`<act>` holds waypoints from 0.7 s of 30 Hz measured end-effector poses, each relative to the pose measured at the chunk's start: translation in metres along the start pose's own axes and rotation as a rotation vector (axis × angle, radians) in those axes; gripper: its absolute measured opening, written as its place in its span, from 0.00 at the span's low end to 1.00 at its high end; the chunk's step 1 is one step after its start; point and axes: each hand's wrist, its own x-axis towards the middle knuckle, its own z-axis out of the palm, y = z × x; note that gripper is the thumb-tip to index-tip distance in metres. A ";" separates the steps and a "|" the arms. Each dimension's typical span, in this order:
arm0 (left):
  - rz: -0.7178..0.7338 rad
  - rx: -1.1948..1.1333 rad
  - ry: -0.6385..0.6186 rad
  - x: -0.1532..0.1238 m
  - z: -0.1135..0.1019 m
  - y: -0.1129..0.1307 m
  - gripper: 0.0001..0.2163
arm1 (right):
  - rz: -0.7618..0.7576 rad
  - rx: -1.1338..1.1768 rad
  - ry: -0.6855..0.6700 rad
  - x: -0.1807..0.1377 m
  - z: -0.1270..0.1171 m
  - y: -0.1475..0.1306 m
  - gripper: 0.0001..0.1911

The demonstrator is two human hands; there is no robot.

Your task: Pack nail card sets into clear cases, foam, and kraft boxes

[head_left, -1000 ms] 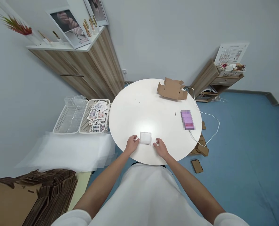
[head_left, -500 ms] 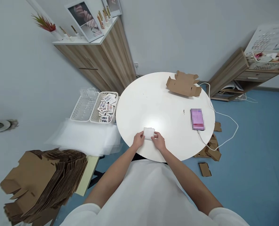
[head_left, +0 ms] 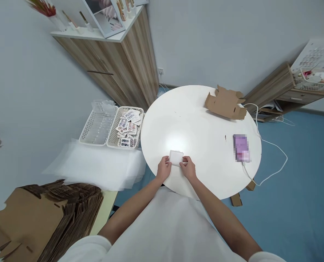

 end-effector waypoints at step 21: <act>0.100 0.038 0.124 0.107 -0.091 -0.014 0.32 | -0.149 0.105 0.001 0.104 0.123 -0.124 0.23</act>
